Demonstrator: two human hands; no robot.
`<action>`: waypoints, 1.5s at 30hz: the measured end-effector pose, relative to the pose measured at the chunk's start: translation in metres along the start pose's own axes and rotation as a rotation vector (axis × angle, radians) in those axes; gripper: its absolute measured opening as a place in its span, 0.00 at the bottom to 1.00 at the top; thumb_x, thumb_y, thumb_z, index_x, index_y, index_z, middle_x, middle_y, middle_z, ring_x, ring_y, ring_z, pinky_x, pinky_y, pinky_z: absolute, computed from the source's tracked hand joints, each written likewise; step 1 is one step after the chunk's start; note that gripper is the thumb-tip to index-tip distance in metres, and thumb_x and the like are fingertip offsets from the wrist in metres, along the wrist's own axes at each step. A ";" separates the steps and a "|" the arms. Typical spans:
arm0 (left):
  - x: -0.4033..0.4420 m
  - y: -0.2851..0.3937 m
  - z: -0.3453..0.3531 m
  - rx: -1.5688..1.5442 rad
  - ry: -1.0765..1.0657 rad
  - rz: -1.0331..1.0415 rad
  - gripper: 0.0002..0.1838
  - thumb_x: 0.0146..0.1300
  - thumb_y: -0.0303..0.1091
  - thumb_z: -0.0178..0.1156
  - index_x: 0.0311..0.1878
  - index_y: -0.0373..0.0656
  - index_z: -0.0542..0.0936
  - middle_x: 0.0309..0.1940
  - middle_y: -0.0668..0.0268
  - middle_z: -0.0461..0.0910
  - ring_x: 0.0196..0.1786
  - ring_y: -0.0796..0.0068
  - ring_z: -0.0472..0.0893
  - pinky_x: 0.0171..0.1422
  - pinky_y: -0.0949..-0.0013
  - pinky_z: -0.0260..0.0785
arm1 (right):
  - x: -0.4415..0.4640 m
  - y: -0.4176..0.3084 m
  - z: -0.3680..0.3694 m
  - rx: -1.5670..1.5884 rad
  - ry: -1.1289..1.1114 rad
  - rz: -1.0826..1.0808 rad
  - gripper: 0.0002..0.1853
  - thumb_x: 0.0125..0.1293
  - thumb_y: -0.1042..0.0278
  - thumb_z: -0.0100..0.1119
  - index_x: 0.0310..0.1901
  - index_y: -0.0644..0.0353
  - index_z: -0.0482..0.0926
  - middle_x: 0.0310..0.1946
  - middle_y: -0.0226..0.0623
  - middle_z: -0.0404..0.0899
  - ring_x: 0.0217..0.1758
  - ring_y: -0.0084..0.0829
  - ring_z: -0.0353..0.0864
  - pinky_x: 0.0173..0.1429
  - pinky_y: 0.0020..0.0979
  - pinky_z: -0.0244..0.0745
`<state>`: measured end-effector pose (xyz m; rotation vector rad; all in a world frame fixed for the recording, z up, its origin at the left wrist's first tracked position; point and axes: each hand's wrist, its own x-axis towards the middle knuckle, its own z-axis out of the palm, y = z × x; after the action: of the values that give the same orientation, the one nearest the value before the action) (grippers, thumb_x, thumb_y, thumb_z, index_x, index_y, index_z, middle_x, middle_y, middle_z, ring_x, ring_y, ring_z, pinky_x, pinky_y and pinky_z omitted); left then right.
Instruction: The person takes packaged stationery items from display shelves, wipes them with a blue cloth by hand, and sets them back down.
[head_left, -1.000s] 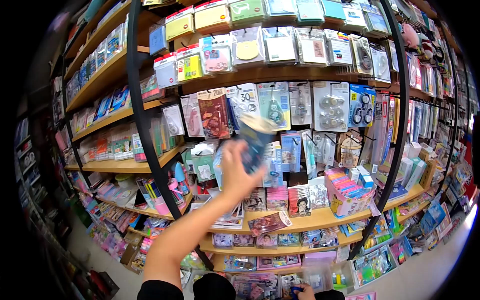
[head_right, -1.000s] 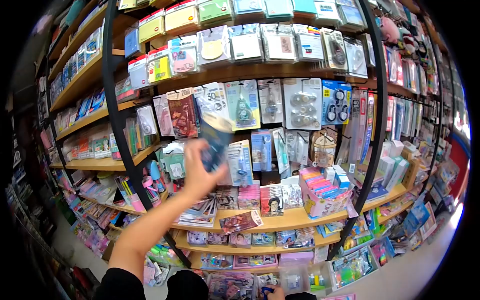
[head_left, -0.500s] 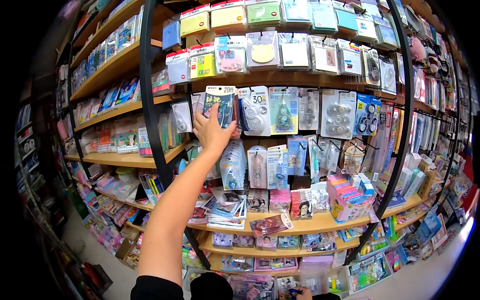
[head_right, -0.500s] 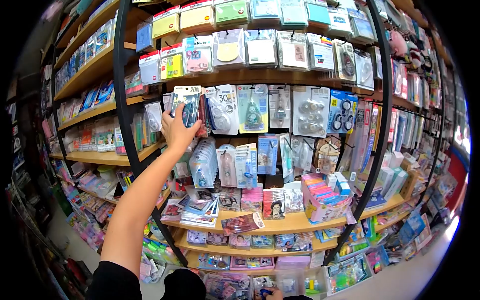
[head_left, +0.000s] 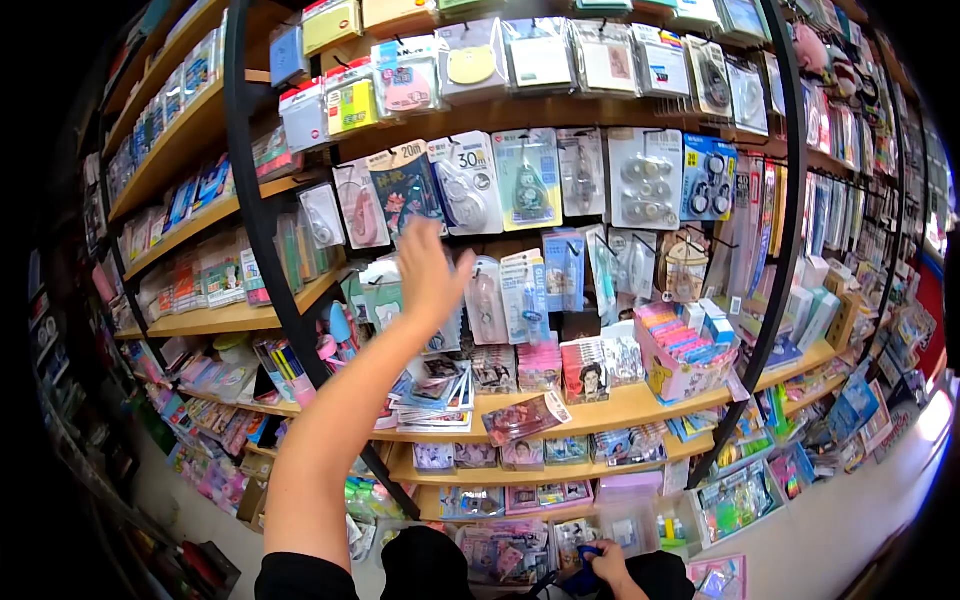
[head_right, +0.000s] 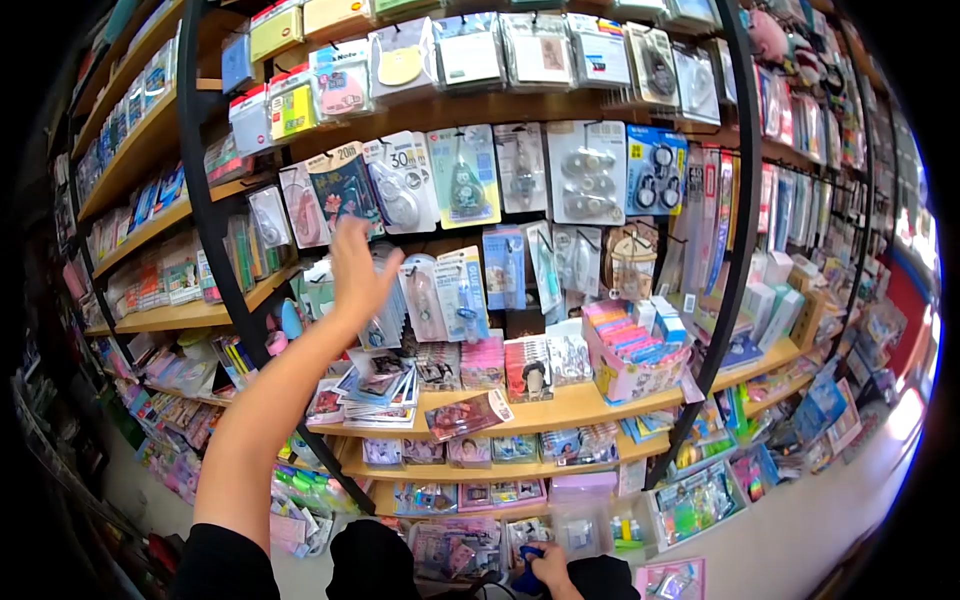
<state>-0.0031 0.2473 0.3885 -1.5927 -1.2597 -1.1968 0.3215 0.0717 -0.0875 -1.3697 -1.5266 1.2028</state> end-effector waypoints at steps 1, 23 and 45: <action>-0.020 0.011 0.000 -0.139 -0.149 0.051 0.30 0.50 0.44 0.64 0.50 0.35 0.66 0.50 0.48 0.66 0.54 0.48 0.65 0.57 0.52 0.57 | -0.003 -0.003 0.001 -0.001 -0.001 -0.006 0.08 0.52 0.78 0.60 0.35 0.64 0.82 0.26 0.36 0.81 0.29 0.26 0.79 0.36 0.28 0.73; -0.211 0.054 0.011 -0.496 -0.989 -0.103 0.37 0.39 0.46 0.72 0.49 0.36 0.66 0.45 0.50 0.71 0.48 0.53 0.74 0.51 0.60 0.67 | -0.001 -0.029 -0.001 -0.160 -0.036 0.024 0.19 0.49 0.78 0.52 0.44 0.57 0.81 0.48 0.49 0.76 0.55 0.45 0.72 0.61 0.35 0.64; 0.058 -0.031 -0.042 0.102 -0.009 -0.563 0.40 0.43 0.54 0.66 0.62 0.61 0.64 0.52 0.52 0.61 0.56 0.49 0.64 0.58 0.51 0.58 | -0.007 -0.011 -0.001 -0.129 -0.010 -0.026 0.15 0.49 0.78 0.56 0.41 0.59 0.82 0.46 0.49 0.77 0.53 0.44 0.73 0.59 0.34 0.66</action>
<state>-0.0382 0.2298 0.4561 -1.2008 -1.8163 -1.4282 0.3206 0.0647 -0.0759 -1.4245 -1.6483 1.1135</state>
